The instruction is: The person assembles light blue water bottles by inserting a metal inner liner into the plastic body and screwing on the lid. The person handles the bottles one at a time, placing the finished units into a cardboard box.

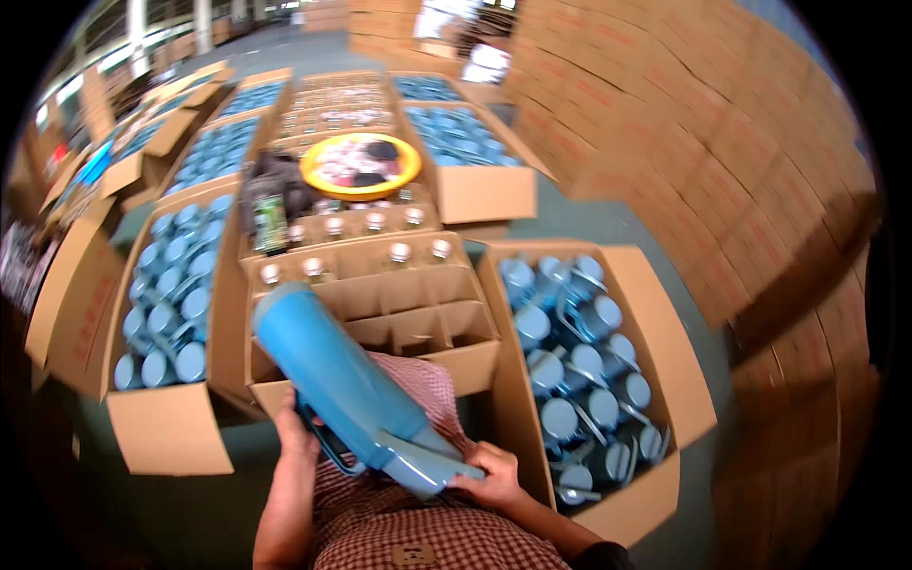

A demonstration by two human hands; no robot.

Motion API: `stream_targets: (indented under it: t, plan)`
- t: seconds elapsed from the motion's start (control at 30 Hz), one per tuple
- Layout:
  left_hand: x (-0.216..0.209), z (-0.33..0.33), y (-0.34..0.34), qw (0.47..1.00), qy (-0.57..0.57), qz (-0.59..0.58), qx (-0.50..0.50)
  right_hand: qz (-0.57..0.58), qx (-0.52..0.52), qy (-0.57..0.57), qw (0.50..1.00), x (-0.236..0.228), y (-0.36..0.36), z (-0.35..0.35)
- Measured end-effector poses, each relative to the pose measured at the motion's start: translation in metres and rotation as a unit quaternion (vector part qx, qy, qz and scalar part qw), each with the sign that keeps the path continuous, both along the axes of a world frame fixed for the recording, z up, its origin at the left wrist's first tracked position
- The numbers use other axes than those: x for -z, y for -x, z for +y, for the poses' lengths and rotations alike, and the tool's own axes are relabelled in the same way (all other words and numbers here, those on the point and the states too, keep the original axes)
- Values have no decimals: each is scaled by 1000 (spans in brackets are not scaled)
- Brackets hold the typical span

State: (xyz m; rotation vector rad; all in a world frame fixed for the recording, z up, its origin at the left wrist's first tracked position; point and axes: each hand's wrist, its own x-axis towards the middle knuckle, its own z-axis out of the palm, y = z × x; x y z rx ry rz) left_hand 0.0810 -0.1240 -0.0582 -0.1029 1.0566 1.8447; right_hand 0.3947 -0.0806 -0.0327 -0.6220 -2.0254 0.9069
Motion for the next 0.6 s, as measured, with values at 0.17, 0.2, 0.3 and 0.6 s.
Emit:
stream_targets:
  t: [0.17,0.2,0.3,0.6]
  plan:
    - [-44,67,-72,998,-13,22,49,158,257,-14,953,-57,-42,15]
    - [-49,74,-85,994,-2,14,111,148,310,-35,939,-78,-55,22]
    - [-62,80,-102,937,-119,118,307,235,389,19,891,-121,-96,43]
    - [-39,124,-139,880,-84,116,453,199,460,-74,862,-142,-151,46]
